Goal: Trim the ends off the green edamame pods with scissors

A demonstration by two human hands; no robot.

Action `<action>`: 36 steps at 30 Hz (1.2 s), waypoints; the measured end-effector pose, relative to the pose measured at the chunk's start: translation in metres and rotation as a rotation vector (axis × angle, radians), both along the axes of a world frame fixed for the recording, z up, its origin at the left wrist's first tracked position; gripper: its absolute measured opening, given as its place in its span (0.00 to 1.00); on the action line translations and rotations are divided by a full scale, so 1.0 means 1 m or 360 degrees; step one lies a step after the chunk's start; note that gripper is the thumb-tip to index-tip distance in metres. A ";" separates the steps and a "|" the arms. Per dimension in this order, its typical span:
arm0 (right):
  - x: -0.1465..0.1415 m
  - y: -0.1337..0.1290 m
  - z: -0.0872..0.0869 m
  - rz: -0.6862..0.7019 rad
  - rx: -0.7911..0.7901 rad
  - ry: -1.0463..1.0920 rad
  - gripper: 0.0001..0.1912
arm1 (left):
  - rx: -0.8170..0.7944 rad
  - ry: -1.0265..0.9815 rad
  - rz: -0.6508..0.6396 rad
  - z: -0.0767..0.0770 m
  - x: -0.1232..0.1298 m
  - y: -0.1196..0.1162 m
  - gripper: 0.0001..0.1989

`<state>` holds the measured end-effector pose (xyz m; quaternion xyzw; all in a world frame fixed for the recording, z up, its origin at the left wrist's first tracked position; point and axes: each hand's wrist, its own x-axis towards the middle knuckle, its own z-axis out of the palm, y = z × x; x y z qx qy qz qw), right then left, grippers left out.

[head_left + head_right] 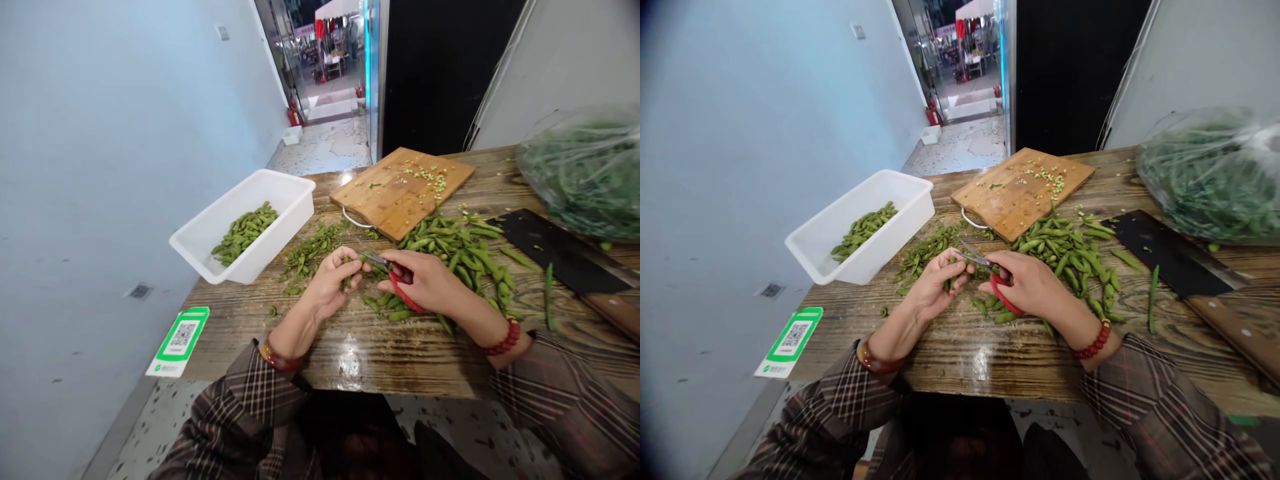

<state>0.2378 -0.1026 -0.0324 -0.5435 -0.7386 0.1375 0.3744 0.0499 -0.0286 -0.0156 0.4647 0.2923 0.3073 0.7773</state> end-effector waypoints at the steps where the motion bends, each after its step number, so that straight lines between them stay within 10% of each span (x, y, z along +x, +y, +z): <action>1: 0.000 0.000 0.000 0.0000 0.0003 0.0017 0.20 | 0.0010 0.0011 -0.0012 0.000 0.001 -0.001 0.14; 25: 0.007 0.002 0.001 -0.0029 -0.0099 -0.0070 0.16 | 0.0426 0.0141 0.0204 0.018 -0.016 0.013 0.08; 33: 0.018 0.003 0.005 -0.0322 0.0103 -0.0022 0.21 | 0.1748 0.1191 0.0979 0.089 -0.082 0.075 0.06; 36: 0.018 0.002 0.006 -0.0307 0.0102 -0.0049 0.20 | 0.2114 0.1901 0.0725 0.103 -0.108 0.104 0.14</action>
